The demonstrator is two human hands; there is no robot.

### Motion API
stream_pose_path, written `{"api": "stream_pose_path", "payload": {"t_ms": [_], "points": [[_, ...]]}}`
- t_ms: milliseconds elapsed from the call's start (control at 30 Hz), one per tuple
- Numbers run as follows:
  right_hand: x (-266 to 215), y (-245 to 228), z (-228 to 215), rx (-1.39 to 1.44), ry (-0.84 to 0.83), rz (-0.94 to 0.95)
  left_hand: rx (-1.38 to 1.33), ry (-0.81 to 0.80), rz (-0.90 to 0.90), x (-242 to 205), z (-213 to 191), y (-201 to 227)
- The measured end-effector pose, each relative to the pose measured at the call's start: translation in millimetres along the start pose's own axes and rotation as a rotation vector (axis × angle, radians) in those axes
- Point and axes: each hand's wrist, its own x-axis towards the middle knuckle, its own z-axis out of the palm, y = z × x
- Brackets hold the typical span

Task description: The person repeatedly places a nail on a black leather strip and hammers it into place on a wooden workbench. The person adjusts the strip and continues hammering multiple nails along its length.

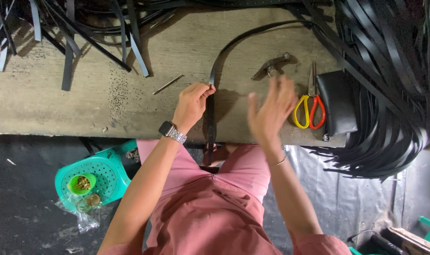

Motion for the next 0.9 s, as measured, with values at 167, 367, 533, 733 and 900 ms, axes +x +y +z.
{"api": "stream_pose_path", "payload": {"t_ms": [167, 367, 533, 733, 900], "points": [[19.7, 73.4, 18.6, -0.368, -0.046, -0.005, 0.064, -0.015, 0.030, -8.3, 5.7, -15.3], [23.1, 55.2, 3.8, -0.001, -0.261, 0.170, 0.024, -0.055, 0.019, -13.6, 8.3, -21.8], [30.9, 11.8, -59.1, 0.387, -0.286, 0.033, 0.024, -0.087, -0.002, -12.3, 2.5, -15.5], [23.1, -23.7, -79.6, 0.399, -0.316, -0.013, 0.091, -0.113, 0.010, -14.1, 5.1, -18.2], [35.0, -43.6, -87.9, 0.327, -0.560, -0.040, 0.068, -0.126, -0.003, -17.0, 5.6, -22.0]]}}
